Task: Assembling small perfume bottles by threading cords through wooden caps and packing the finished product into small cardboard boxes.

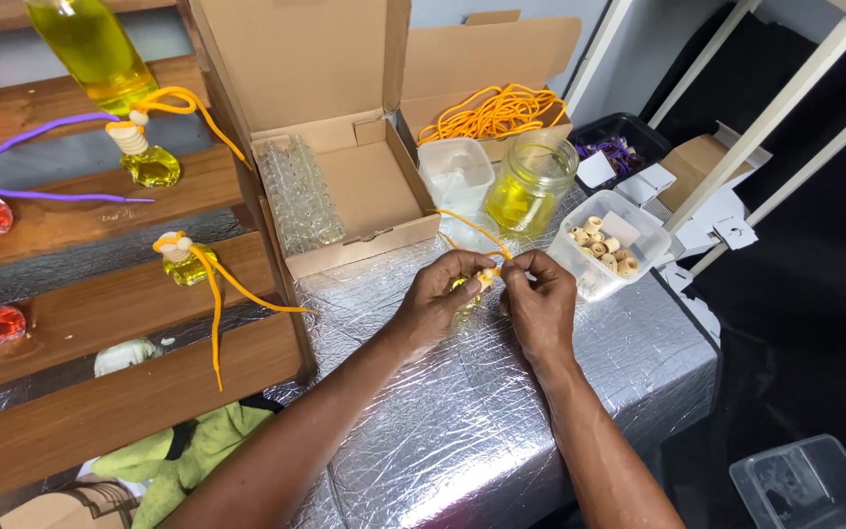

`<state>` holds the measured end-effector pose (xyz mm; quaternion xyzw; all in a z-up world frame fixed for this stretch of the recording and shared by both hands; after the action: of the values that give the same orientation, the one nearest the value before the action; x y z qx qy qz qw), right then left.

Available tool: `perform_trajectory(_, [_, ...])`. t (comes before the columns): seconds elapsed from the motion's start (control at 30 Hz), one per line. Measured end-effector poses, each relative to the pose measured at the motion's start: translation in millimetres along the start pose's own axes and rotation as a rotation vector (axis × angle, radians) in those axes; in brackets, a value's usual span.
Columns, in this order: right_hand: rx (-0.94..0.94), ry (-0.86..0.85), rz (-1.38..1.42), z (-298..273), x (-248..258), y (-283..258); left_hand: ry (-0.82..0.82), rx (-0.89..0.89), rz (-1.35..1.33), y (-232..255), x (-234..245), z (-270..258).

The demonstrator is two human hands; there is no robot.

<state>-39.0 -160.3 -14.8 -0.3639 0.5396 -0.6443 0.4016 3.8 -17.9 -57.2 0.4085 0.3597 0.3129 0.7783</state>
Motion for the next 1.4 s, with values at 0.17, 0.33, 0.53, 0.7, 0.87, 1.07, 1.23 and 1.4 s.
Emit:
perform_trajectory(0.17, [0.227,0.194,-0.365,-3.2,6.9,0.3,0.053,-0.08,-0.077,-1.8,3.1,1.6])
perform_trajectory(0.33, [0.652,-0.112,-0.277,-27.9,-9.2,-53.1,0.066,-0.116,0.021,9.0,2.3,2.8])
perform_trajectory(0.53, [0.643,-0.084,-0.426,-15.2,-0.1,-28.9,0.175,-0.181,0.195,18.9,3.9,4.1])
perform_trajectory(0.7, [0.568,-0.105,-0.397,-9.2,-4.5,-21.6,0.23,-0.206,0.256,35.3,-2.2,4.2])
perform_trajectory(0.87, [0.461,-0.158,-0.467,-7.4,-7.5,-12.4,0.294,-0.239,0.239,23.3,14.8,7.9])
perform_trajectory(1.07, [0.383,-0.245,-0.717,-7.1,-14.4,-13.7,0.303,-0.206,0.598,26.3,25.3,5.1])
perform_trajectory(1.23, [0.277,-0.205,-0.711,-8.5,-11.7,-7.0,0.045,-0.197,0.839,43.3,33.8,13.4])
perform_trajectory(1.4, [0.292,-0.053,-0.736,-5.2,0.1,11.1,-0.013,-0.141,0.88,52.6,29.4,9.6])
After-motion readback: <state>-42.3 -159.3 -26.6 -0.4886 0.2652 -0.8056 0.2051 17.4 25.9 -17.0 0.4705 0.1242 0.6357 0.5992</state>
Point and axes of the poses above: each hand's wrist, its own z-axis towards the middle knuckle, its own x-axis out of the back of the hand, y = z × x, the point moved 1 cm from there along z, towards the middle knuckle, and after that the axes turned 6 degrees about -x, right-handed, at the moved point
